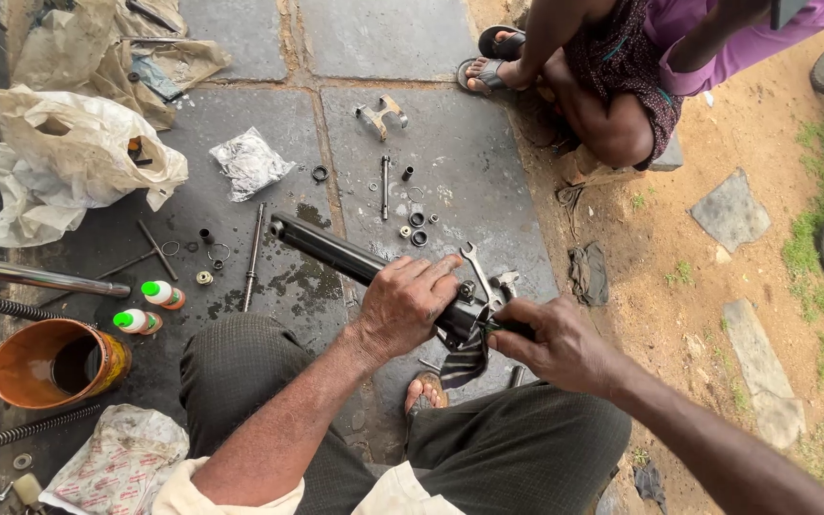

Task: Repairing a motorcycle front fork assembly by cleaning parts and reassembling the internal components.

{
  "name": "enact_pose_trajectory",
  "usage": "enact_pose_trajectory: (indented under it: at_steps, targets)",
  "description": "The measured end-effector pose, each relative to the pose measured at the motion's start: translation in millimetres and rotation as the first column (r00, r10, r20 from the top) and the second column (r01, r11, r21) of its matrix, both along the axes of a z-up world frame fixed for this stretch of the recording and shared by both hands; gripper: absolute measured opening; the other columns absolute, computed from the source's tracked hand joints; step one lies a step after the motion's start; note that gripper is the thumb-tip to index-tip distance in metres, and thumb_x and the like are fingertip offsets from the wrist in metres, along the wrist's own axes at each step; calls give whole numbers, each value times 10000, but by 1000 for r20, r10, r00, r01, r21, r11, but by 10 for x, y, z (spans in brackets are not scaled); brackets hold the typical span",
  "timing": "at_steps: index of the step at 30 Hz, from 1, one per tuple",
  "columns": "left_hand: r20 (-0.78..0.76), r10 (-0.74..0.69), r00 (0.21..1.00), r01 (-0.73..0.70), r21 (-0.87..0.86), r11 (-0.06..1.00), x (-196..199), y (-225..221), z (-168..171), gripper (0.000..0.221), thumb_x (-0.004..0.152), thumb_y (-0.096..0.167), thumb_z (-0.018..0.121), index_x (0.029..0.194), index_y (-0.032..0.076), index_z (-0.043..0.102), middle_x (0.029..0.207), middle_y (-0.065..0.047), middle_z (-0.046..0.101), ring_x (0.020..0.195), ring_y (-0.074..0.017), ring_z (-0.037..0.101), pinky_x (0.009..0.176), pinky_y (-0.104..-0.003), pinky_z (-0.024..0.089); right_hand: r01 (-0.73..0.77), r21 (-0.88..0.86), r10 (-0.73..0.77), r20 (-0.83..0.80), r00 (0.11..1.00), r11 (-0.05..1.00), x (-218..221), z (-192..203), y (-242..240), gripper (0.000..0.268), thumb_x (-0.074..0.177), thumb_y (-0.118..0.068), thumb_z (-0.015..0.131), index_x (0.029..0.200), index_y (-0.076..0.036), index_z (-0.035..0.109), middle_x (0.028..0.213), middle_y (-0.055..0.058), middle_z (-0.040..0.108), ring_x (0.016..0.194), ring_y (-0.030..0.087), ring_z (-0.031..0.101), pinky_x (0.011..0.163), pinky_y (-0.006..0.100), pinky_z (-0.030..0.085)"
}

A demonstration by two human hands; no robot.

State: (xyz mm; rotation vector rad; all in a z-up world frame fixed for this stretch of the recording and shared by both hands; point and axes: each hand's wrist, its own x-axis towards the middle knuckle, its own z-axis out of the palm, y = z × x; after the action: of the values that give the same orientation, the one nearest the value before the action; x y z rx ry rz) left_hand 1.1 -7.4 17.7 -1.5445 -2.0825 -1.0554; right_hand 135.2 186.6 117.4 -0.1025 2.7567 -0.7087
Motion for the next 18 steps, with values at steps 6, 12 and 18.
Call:
enact_pose_trajectory:
  at_steps: [6, 12, 18]
  targets:
    - [-120, 49, 992, -42, 64, 997, -40, -53, 107, 107, 882, 98, 706, 849, 56, 613, 1193, -142, 738, 877, -219, 716, 787, -389, 577, 680, -606, -397, 552, 733, 414, 272, -572, -58, 199, 977, -224, 684, 944, -28, 709, 631, 40, 617, 416, 77, 412, 344, 253, 321]
    - [-85, 16, 996, -13, 41, 999, -42, -33, 3, 91, 872, 88, 701, 888, 48, 621, 1231, -144, 727, 962, -244, 730, 859, -403, 584, 706, -530, -439, 554, 707, 470, 387, -232, -189, 268, 984, -285, 621, 1168, -91, 629, 673, 45, 625, 453, 91, 471, 386, 244, 397]
    - [88, 24, 996, -30, 69, 997, -79, -15, -99, 244, 855, 162, 765, 983, -3, 639, 1249, -168, 715, 1004, -276, 728, 880, -427, 575, 369, -180, -376, -4, 927, 912, 876, -89, 132, 380, 955, -325, 572, 1257, -95, 598, 784, 21, 628, 609, 126, 608, 507, 286, 564]
